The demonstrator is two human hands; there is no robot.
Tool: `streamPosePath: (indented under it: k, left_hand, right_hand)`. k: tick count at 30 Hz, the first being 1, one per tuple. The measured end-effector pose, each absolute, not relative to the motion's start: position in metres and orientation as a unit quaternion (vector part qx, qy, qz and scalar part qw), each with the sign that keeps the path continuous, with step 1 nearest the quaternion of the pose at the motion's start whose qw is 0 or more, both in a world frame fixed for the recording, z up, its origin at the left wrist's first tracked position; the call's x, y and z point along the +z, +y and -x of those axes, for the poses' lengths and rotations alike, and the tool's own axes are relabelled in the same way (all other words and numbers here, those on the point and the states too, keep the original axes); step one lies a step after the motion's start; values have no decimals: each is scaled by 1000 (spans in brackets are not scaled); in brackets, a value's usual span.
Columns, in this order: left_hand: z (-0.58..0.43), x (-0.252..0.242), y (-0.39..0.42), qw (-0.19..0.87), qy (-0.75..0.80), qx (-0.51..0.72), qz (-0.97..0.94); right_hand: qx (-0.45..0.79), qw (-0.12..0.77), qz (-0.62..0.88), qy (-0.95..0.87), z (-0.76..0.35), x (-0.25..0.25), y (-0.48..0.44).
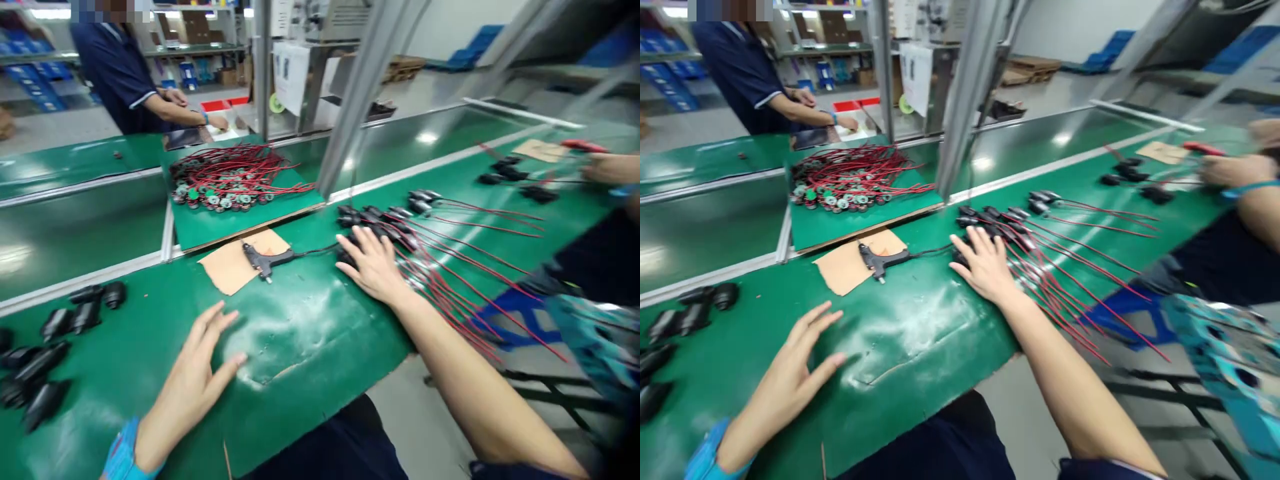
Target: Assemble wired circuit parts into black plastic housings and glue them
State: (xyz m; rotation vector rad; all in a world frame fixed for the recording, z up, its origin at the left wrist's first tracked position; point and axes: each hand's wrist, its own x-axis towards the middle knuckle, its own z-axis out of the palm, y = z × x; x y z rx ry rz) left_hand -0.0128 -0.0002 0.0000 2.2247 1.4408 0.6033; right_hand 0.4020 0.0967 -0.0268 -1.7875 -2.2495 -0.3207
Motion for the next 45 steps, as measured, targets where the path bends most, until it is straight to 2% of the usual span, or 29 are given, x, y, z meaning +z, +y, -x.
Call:
streamPosePath:
  k: [4,6,9,11,15,22,28,31,41,45]
  left_hand:
    - [85,25,26,-18,657,262,-706]
    - [123,30,32,-80,746,239,-617]
    - [151,20,38,-122,807,184,-548]
    - [151,6,44,-142,794,143,-573]
    - [137,-16,53,-149,732,103,-656]
    - [135,-13,49,-3,724,136,-676]
    - [99,-8,37,270,695,393,-538]
    - [78,-6,30,361,656,431,-503]
    - [46,3,17,471,564,458,-501]
    - [42,9,13,466,544,446,-537]
  right_hand:
    - [-163,243,535,-793,-380,-19,121]
    - [-154,267,488,-816,-357,-11,141]
    - [-83,262,463,-842,-316,4,177]
    - [-49,252,480,-839,-294,11,202]
    - [-58,238,526,-814,-274,13,247]
    - [-49,227,571,-787,-272,8,290]
    - [-15,218,553,-804,-274,10,301]
    - [13,214,522,-826,-273,11,299]
    - [81,210,507,-832,-262,20,290]
    - [74,209,549,-805,-253,23,294]
